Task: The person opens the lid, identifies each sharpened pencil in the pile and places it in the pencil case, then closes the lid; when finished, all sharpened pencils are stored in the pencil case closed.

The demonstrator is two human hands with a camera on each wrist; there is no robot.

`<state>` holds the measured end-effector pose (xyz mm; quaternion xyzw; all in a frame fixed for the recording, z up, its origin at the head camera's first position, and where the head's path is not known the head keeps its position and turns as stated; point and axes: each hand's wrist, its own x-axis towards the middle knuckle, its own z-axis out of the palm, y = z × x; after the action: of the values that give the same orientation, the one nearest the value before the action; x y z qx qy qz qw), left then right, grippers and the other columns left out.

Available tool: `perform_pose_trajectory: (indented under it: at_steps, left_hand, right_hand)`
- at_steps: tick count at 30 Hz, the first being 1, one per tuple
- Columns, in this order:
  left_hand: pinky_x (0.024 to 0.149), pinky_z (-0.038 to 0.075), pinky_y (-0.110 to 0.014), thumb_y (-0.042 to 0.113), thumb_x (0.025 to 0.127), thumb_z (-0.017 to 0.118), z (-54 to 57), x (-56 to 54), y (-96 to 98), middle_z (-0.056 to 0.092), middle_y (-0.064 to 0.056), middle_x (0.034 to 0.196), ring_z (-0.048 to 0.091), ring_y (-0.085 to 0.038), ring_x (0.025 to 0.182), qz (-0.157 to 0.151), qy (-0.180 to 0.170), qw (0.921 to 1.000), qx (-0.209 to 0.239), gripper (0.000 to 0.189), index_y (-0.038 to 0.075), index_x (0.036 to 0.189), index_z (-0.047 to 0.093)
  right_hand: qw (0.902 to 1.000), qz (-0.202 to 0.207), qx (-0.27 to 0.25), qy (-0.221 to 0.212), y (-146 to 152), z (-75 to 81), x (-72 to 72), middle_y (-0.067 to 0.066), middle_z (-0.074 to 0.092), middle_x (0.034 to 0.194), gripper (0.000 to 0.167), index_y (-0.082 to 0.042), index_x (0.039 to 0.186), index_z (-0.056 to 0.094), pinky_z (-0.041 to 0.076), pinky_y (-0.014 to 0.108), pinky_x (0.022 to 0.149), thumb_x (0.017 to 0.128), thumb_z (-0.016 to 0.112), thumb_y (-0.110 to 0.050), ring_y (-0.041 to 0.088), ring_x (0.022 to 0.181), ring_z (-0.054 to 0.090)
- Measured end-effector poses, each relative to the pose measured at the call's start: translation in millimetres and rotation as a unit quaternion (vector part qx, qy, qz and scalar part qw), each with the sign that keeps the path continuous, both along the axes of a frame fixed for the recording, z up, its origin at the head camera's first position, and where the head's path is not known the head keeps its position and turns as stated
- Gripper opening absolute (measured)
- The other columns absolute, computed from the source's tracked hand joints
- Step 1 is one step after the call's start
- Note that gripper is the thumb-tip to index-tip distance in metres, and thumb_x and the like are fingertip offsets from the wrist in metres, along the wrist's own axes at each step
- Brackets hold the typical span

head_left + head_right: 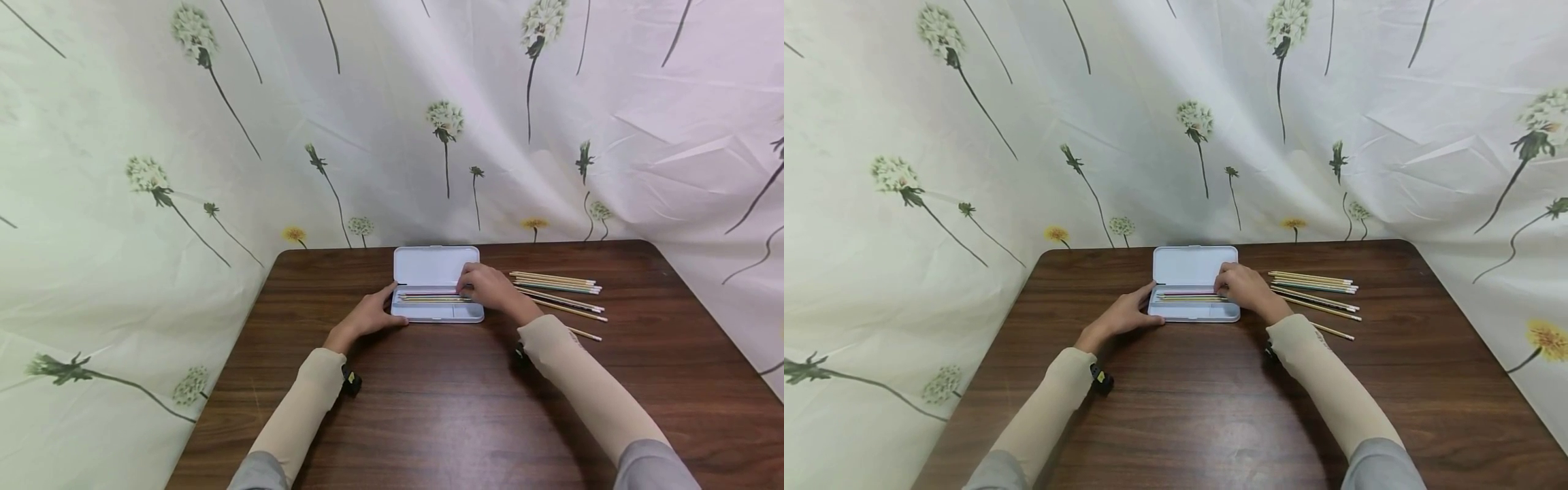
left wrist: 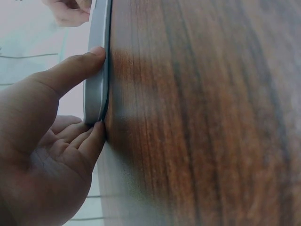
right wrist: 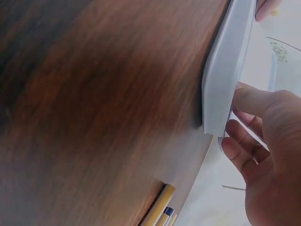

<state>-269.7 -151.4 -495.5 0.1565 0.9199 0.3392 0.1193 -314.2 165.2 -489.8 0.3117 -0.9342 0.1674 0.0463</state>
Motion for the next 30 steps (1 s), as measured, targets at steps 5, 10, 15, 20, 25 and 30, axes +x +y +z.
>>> perform_pose_trajectory:
  at_steps: [5, 10, 15, 20, 25, 30]
  left_hand:
    - [0.125, 0.038, -0.049, 0.037, 0.094, 0.084, -0.7, -1.1, 0.3, 0.041, -0.016, 0.17, 0.043, -0.032, 0.155, -0.001, -0.001, 1.0, 0.0, 0.1, 0.012, 0.171, 0.025]
    - [0.125, 0.038, -0.048, 0.036, 0.094, 0.084, -0.2, -1.0, -0.3, 0.039, -0.017, 0.171, 0.043, -0.032, 0.155, -0.003, -0.005, 1.0, 0.006, 0.1, 0.011, 0.171, 0.025]
    - [0.125, 0.039, -0.049, 0.037, 0.094, 0.084, 0.0, -0.6, -1.1, 0.039, -0.017, 0.171, 0.044, -0.032, 0.155, -0.006, -0.004, 1.0, 0.005, 0.1, 0.011, 0.171, 0.025]
    - [0.124, 0.039, -0.05, 0.036, 0.094, 0.084, -0.8, -0.9, -0.9, 0.041, -0.016, 0.17, 0.044, -0.032, 0.155, -0.007, -0.006, 0.9999, 0.004, 0.1, 0.012, 0.171, 0.025]
    - [0.124, 0.039, -0.05, 0.038, 0.094, 0.084, -2.7, -2.4, -1.0, 0.04, -0.015, 0.17, 0.042, -0.032, 0.156, -0.008, -0.002, 1.0, 0.001, 0.1, 0.013, 0.171, 0.025]
    - [0.125, 0.038, -0.051, 0.037, 0.093, 0.084, -1.6, -2.2, -1.4, 0.04, -0.015, 0.171, 0.041, -0.032, 0.157, -0.008, -0.007, 0.9999, 0.007, 0.101, 0.013, 0.171, 0.025]
  right_hand:
    - [0.999, 0.006, -0.043, -0.008, 9.7, 5.8, -3.1, 0.002, 0.076, 0.101, 0.009, -0.012, 0.098, 0.084, 0.059, 0.044, 0.083, 0.095, 0.079, -0.005, 0.02, 0.091, 0.07]
    - [0.996, 0.007, -0.087, -0.02, 26.3, 24.7, -1.5, 0.007, 0.081, 0.103, 0.01, -0.006, 0.104, 0.084, 0.059, 0.045, 0.083, 0.096, 0.077, -0.003, 0.021, 0.09, 0.072]
    - [0.9945, -0.004, -0.103, -0.022, 49.3, 43.5, 2.9, 0.006, 0.081, 0.098, 0.009, -0.007, 0.103, 0.083, 0.053, 0.04, 0.073, 0.097, 0.077, -0.006, 0.016, 0.078, 0.065]
    - [0.9943, -0.021, -0.103, -0.019, 78.7, 54.2, 7.7, 0.003, 0.082, 0.098, 0.009, -0.013, 0.102, 0.084, 0.053, 0.035, 0.073, 0.099, 0.076, -0.009, 0.012, 0.078, 0.066]
    - [0.9925, -0.04, -0.114, -0.018, 108.0, 60.3, 14.4, 0.005, 0.082, 0.098, 0.009, -0.014, 0.103, 0.084, 0.053, 0.032, 0.071, 0.101, 0.075, -0.015, 0.014, 0.078, 0.068]
    - [0.9906, -0.066, -0.119, -0.02, 135.7, 63.1, 23.0, 0.006, 0.082, 0.1, 0.01, -0.013, 0.106, 0.084, 0.054, 0.03, 0.071, 0.101, 0.076, -0.016, 0.018, 0.081, 0.072]
